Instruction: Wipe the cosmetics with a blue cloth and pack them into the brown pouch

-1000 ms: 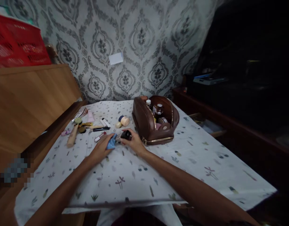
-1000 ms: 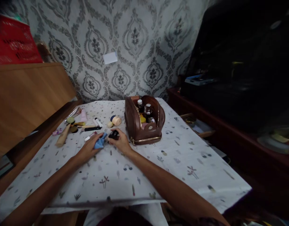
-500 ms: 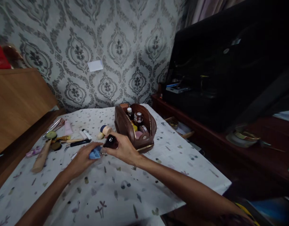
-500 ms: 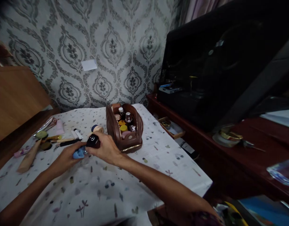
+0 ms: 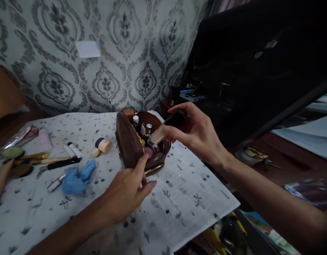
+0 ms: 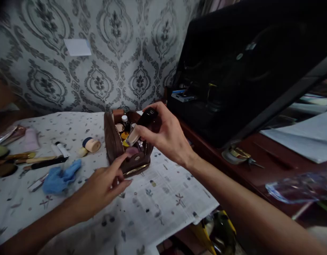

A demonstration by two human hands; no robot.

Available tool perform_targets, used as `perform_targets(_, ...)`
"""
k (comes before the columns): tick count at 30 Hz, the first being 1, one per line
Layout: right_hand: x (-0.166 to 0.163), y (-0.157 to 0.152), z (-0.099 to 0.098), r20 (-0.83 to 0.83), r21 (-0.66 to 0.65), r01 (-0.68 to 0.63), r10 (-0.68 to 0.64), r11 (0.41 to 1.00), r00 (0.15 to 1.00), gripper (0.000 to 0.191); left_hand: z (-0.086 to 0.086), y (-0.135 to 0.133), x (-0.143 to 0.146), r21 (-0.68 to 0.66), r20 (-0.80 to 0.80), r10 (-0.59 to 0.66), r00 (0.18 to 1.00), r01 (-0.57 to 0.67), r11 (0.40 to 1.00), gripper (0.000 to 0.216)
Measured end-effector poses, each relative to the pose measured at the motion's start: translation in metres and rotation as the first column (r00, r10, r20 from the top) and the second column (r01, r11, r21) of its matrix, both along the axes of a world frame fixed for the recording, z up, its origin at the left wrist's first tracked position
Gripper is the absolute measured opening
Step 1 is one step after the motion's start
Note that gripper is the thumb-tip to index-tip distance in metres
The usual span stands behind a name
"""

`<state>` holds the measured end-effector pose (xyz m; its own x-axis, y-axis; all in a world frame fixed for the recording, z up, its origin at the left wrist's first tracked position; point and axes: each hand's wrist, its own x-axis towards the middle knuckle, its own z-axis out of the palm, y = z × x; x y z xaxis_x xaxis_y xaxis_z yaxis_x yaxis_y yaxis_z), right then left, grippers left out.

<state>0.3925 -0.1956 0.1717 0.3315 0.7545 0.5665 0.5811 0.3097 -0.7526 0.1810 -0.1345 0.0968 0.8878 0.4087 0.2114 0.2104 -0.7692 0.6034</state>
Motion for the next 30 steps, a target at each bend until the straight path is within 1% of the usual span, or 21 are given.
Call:
perform_targets(1, 0.003, 0.001, -0.001, 0.038, -0.011, 0.023, -0.023, 1.0, 0.999, 0.035, -0.007, -0.002, 0.01, 0.01, -0.024, -0.007, 1.0, 0.007, 1.0, 0.059)
perform_targets(3, 0.007, 0.003, -0.003, 0.082, -0.039, 0.041, -0.037, 0.998, 0.996, 0.037, -0.022, -0.001, 0.022, 0.054, -0.066, -0.007, 0.998, 0.01, 0.998, 0.052)
perform_targets(6, 0.01, 0.005, -0.008, 0.09, -0.125, 0.021, -0.01, 0.992, 0.996, 0.042, -0.037, 0.003, 0.025, 0.117, -0.093, 0.019, 0.996, -0.008, 0.993, 0.034)
perform_targets(9, 0.012, 0.008, -0.013, 0.111, -0.256, 0.002, 0.027, 0.967, 0.993, 0.043, -0.045, 0.005, 0.023, 0.189, -0.077, 0.032, 0.997, -0.017, 0.982, 0.029)
perform_targets(12, 0.01, 0.011, -0.016, 0.157, -0.347, -0.016, 0.075, 0.938, 0.985, 0.038, -0.052, 0.003, 0.021, 0.288, -0.013, 0.01, 1.0, -0.006, 0.958, 0.033)
perform_targets(15, 0.006, 0.015, -0.02, 0.256, -0.44, -0.019, 0.146, 0.898, 0.955, 0.033, -0.057, 0.002, 0.021, 0.383, 0.029, 0.005, 1.0, -0.016, 0.924, 0.036)
perform_targets(18, 0.002, 0.019, -0.026, 0.427, -0.504, 0.045, 0.203, 0.862, 0.881, 0.031, -0.059, 0.002, 0.021, 0.426, 0.02, 0.017, 1.0, -0.024, 0.905, 0.038)
perform_targets(20, 0.0, 0.021, -0.031, 0.549, -0.509, 0.12, 0.214, 0.852, 0.808, 0.03, -0.059, 0.002, 0.02, 0.435, 0.016, 0.018, 1.0, -0.023, 0.9, 0.038)
perform_targets(22, -0.003, 0.022, -0.034, 0.647, -0.518, 0.21, 0.219, 0.829, 0.731, 0.032, -0.058, 0.002, 0.02, 0.446, 0.003, 0.014, 1.0, -0.014, 0.895, 0.037)
perform_targets(24, -0.008, 0.023, -0.035, 0.711, -0.542, 0.301, 0.237, 0.785, 0.662, 0.032, -0.055, 0.002, 0.02, 0.443, -0.042, 0.018, 0.999, 0.002, 0.897, 0.035)
perform_targets(26, -0.013, 0.024, -0.032, 0.744, -0.578, 0.37, 0.284, 0.727, 0.604, 0.03, -0.05, 0.001, 0.019, 0.423, -0.108, 0.027, 0.994, 0.021, 0.906, 0.036)
perform_targets(30, -0.022, 0.024, -0.023, 0.763, -0.628, 0.465, 0.374, 0.624, 0.527, 0.028, -0.042, 0.0, 0.019, 0.395, -0.216, 0.029, 0.976, 0.06, 0.917, 0.037)
